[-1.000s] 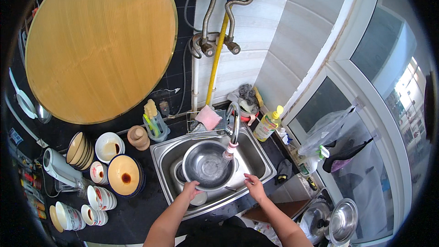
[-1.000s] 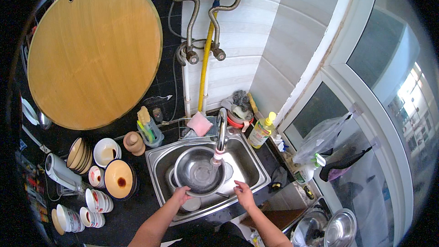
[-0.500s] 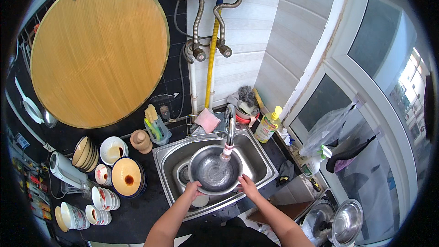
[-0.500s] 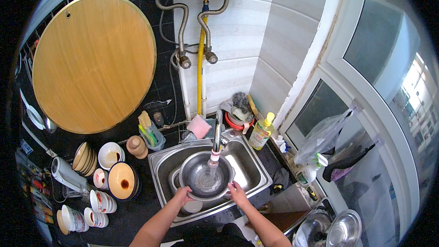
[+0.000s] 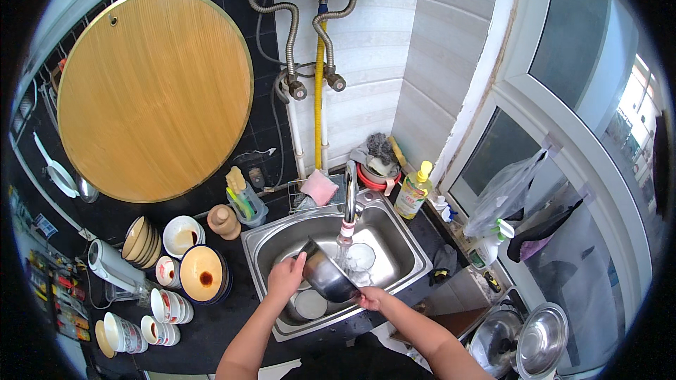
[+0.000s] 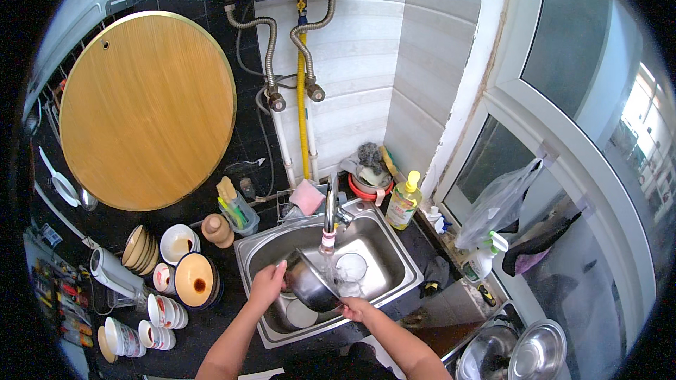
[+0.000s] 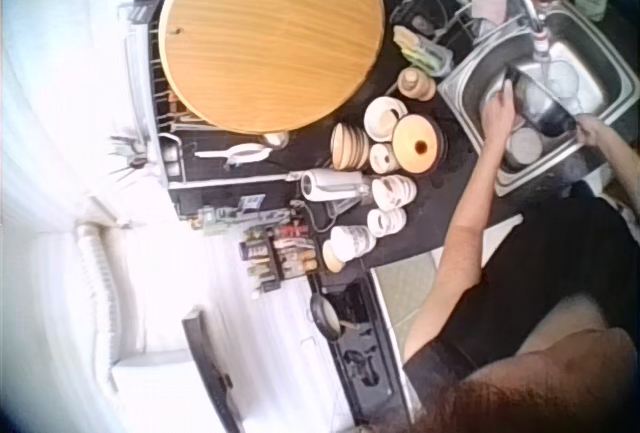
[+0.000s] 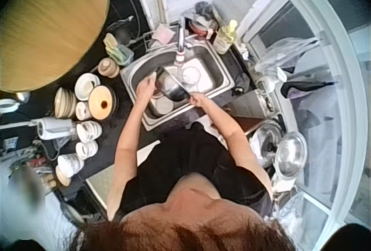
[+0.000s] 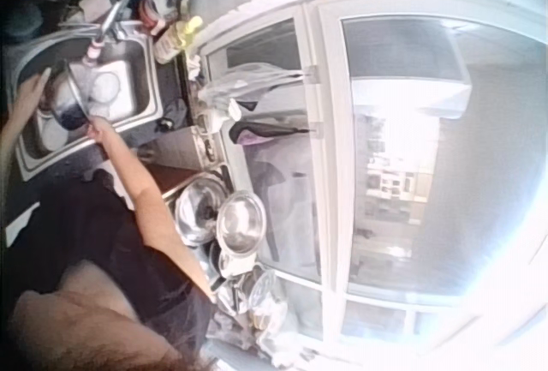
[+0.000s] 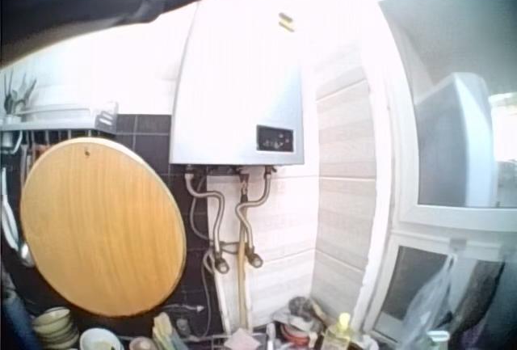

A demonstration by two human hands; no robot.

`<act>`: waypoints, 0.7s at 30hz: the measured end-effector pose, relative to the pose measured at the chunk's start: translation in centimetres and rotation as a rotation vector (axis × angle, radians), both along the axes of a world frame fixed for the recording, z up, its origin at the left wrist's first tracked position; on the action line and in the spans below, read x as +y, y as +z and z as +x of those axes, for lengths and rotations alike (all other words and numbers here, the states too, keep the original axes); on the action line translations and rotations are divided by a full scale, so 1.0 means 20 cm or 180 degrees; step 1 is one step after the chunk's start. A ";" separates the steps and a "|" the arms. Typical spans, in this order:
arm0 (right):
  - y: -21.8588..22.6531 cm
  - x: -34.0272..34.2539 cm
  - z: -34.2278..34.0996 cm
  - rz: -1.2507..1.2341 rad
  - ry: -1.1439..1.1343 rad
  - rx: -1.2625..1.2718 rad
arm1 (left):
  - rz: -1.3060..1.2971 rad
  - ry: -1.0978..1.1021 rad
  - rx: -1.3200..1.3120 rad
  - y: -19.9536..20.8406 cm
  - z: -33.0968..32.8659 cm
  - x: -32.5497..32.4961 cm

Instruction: The person washes various kitchen items in a sink, including a metal bowl, a white bowl, a ladle, chopsticks, and a frying pan. They use a sponge and running water to clean each item individually, rinsing them thoroughly before placing them aside.

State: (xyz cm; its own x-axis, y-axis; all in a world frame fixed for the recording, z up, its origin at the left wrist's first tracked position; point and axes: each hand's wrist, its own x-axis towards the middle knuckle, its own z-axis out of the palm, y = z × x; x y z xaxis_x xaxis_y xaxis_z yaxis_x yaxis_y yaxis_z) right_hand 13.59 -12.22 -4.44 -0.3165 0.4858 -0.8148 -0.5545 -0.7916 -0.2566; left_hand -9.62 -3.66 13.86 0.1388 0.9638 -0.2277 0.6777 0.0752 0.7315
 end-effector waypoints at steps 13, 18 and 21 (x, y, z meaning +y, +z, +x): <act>0.51 0.08 -0.24 -0.0208 0.0670 0.2936 | 0.2373 -0.0310 -0.1277 0.60 0.01 -0.18; 0.74 0.03 -0.11 0.0518 0.0522 0.2988 | 0.2767 -0.0700 -0.1767 0.79 0.11 -0.24; 0.88 -0.06 0.05 0.0782 0.0063 0.2716 | 0.2756 -0.1170 -0.2172 0.89 0.23 -0.28</act>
